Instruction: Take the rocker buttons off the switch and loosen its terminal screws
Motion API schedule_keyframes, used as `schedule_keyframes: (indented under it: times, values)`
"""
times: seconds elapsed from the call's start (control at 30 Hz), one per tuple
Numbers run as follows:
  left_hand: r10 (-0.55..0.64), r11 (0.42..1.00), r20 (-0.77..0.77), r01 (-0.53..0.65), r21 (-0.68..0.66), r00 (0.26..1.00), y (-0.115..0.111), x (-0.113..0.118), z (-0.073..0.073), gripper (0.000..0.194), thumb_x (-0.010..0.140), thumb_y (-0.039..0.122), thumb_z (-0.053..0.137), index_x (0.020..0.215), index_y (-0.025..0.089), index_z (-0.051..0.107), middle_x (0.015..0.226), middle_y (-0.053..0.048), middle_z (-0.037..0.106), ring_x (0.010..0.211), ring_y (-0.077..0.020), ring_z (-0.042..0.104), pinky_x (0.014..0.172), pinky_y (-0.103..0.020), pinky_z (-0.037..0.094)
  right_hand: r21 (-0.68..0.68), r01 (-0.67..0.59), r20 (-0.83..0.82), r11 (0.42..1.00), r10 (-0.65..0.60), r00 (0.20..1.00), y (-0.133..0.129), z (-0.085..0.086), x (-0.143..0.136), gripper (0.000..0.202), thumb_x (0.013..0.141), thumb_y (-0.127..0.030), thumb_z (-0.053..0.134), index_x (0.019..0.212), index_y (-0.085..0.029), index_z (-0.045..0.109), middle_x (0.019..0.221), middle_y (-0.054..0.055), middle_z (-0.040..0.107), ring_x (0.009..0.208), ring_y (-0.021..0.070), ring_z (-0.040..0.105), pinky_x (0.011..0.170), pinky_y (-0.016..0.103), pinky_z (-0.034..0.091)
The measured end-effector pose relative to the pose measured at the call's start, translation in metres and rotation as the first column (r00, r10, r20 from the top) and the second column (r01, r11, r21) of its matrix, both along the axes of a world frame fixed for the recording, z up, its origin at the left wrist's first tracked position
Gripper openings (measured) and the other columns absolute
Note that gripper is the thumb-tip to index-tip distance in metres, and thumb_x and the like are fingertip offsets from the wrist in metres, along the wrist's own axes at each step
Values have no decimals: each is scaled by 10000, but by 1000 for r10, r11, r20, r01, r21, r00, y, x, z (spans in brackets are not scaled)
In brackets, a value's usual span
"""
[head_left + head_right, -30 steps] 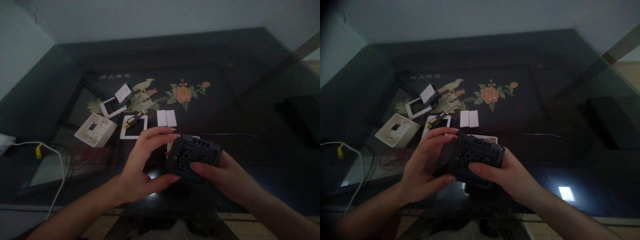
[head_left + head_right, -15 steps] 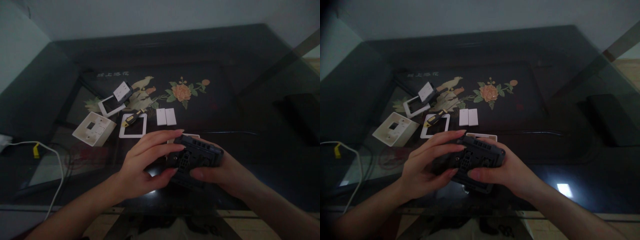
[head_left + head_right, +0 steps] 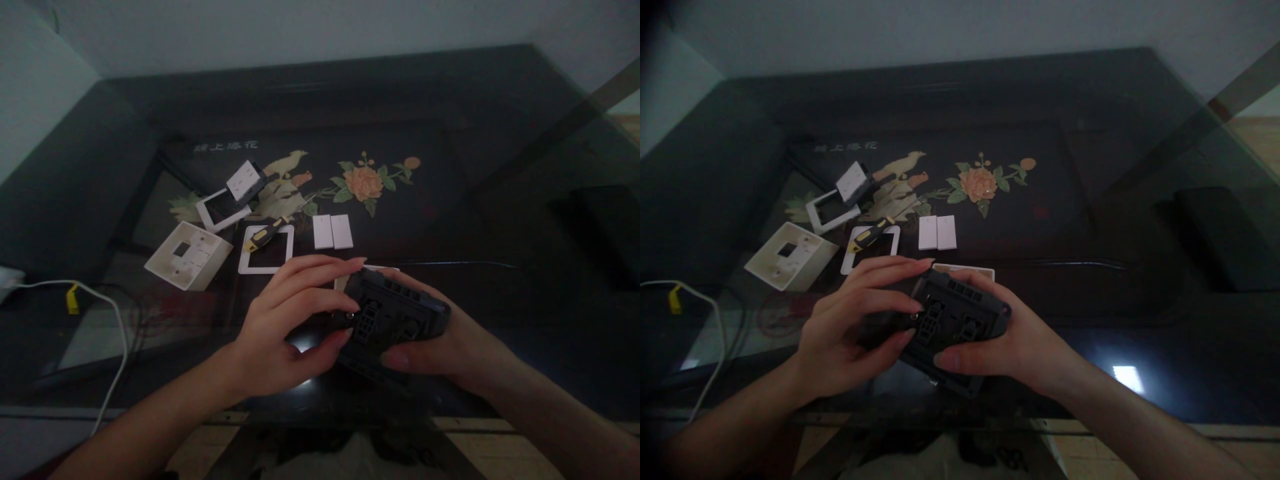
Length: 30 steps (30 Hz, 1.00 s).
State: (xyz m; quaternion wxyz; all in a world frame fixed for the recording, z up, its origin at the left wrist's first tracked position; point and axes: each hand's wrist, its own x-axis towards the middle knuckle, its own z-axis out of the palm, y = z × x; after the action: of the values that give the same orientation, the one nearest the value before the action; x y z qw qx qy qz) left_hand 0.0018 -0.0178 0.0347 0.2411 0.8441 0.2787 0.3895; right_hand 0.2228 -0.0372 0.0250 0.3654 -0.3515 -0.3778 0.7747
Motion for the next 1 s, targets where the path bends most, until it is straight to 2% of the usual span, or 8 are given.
schedule_keyframes:
  times: [0.33, 0.53, 0.87, 1.0]
  values:
    - [41, 999, -20, -41, 19, 999, -4, 2, 3, 135, 868, 62, 636, 966, 152, 623, 1239, -112, 684, 1201, -196, 577, 1038, -347, 477, 9, -49, 46, 999, 49, 998, 1, 1, 0, 615, 577, -49, 862, 1098, -293, 644, 1020, -77, 720, 858, 68, 673, 763, 162, 539]
    - [45, 999, -44, -45, 8, 998, -5, 0, 3, 119, 880, 50, 626, 942, 152, 620, 1245, -107, 670, 1205, -173, 573, 1056, -320, 456, -2, -48, 84, 999, 48, 995, 0, 3, 0, 561, 593, -103, 864, 1075, -288, 642, 988, -65, 721, 841, 86, 662, 756, 196, 539]
    - [53, 999, -91, -52, 13, 994, -2, 0, 4, 103, 910, 65, 622, 919, 168, 623, 1196, -95, 682, 1184, -200, 585, 1020, -351, 490, 22, -65, 161, 998, 60, 985, 0, 7, -1, 519, 631, -123, 848, 1076, -299, 645, 948, -75, 685, 800, 78, 630, 719, 189, 508]
    - [65, 997, -97, -61, 44, 993, 0, -1, 3, 93, 917, 80, 629, 921, 172, 621, 1198, -96, 681, 1171, -212, 594, 1002, -373, 505, -18, -22, 158, 1000, 25, 987, -1, 6, -2, 511, 646, -146, 851, 1091, -307, 659, 973, -64, 692, 826, 90, 633, 741, 209, 512]
